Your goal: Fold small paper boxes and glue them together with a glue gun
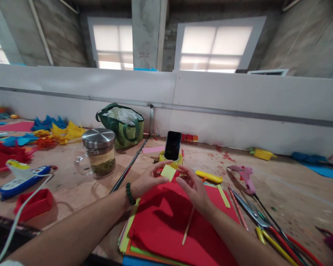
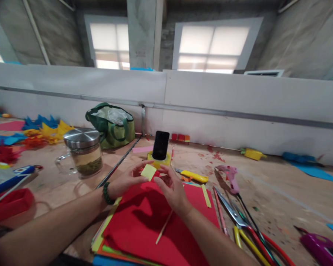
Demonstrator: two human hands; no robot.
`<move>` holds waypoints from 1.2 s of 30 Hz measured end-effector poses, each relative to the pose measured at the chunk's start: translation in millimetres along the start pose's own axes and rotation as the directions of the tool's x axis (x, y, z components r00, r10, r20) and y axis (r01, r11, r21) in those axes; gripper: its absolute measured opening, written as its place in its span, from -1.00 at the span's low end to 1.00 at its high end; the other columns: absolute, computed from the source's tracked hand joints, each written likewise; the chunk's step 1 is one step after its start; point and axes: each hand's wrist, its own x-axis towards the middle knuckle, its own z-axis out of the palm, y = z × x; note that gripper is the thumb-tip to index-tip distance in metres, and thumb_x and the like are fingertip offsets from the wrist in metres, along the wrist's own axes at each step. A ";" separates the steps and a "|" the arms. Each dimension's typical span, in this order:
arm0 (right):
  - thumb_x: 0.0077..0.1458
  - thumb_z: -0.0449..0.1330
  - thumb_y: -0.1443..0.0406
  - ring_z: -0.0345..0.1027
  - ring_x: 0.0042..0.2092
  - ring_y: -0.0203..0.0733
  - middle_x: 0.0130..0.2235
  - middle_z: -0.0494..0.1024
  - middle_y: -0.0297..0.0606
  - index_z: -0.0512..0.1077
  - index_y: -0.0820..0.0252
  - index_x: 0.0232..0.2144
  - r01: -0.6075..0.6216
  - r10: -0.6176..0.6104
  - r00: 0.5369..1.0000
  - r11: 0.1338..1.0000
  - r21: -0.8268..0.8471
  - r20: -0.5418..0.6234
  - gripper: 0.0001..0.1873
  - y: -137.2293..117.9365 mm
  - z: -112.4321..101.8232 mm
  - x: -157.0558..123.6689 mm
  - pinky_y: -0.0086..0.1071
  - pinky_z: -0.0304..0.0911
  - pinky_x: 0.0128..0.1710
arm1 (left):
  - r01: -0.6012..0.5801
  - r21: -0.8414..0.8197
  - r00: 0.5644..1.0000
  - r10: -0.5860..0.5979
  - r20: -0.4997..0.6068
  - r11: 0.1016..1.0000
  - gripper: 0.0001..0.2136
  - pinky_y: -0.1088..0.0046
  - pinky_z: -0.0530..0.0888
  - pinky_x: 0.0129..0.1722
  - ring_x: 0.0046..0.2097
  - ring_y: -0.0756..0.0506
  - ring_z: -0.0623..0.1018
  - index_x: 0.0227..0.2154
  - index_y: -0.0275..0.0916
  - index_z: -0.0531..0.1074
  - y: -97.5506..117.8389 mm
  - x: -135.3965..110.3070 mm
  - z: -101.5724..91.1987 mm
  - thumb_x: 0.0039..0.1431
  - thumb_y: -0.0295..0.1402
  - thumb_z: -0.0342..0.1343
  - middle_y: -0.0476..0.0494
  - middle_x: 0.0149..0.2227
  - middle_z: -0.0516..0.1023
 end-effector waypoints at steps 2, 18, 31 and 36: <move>-0.05 0.32 0.07 0.49 -0.22 -0.10 -0.13 0.54 -0.14 0.35 0.14 -0.06 -0.069 0.069 0.998 0.998 0.009 -0.001 -0.48 0.6 2.4 1.7 -0.18 0.43 -0.17 | -0.021 0.037 1.000 0.020 0.004 0.999 -0.37 0.42 0.40 -0.12 -0.08 -0.12 0.50 0.18 -0.18 0.25 -2.4 0.8 -0.1 0.02 -0.37 0.30 -0.20 -0.04 0.51; -0.15 0.39 0.04 0.42 -0.40 -0.29 -0.34 0.57 -0.31 0.50 0.18 -0.25 -0.287 0.312 0.950 0.903 0.319 -0.028 -0.55 -1.6 2.0 6.5 -0.35 0.38 -0.29 | 0.009 -0.086 1.000 -0.007 0.027 0.996 -0.09 0.42 0.38 0.00 0.09 -0.15 0.41 0.29 -0.06 0.05 -5.1 4.6 -5.9 -0.13 -0.42 0.39 -0.22 0.12 0.36; -0.01 0.23 -0.10 0.50 -0.34 -0.21 -0.19 0.57 -0.21 0.42 0.15 -0.18 -0.312 0.329 0.944 0.912 0.267 -0.020 -0.48 1.3 1.7 3.2 -0.35 0.38 -0.33 | 0.135 -0.247 0.978 -0.169 -0.125 0.960 -0.61 0.60 0.42 -0.40 -0.36 0.02 0.52 -0.20 -0.32 0.37 3.0 5.8 3.6 -0.07 -0.29 0.36 -0.16 -0.27 0.52; -0.02 0.23 -0.09 0.49 -0.34 -0.18 -0.21 0.56 -0.22 0.40 0.15 -0.18 -0.280 0.296 0.954 0.935 0.219 -0.043 -0.49 0.9 -1.8 5.9 -0.32 0.39 -0.34 | 0.169 -0.235 0.971 -0.202 -0.124 0.957 -0.65 0.58 0.42 -0.43 -0.38 0.01 0.52 -0.17 -0.29 0.36 3.4 5.9 0.4 -0.01 -0.36 0.29 -0.12 -0.30 0.51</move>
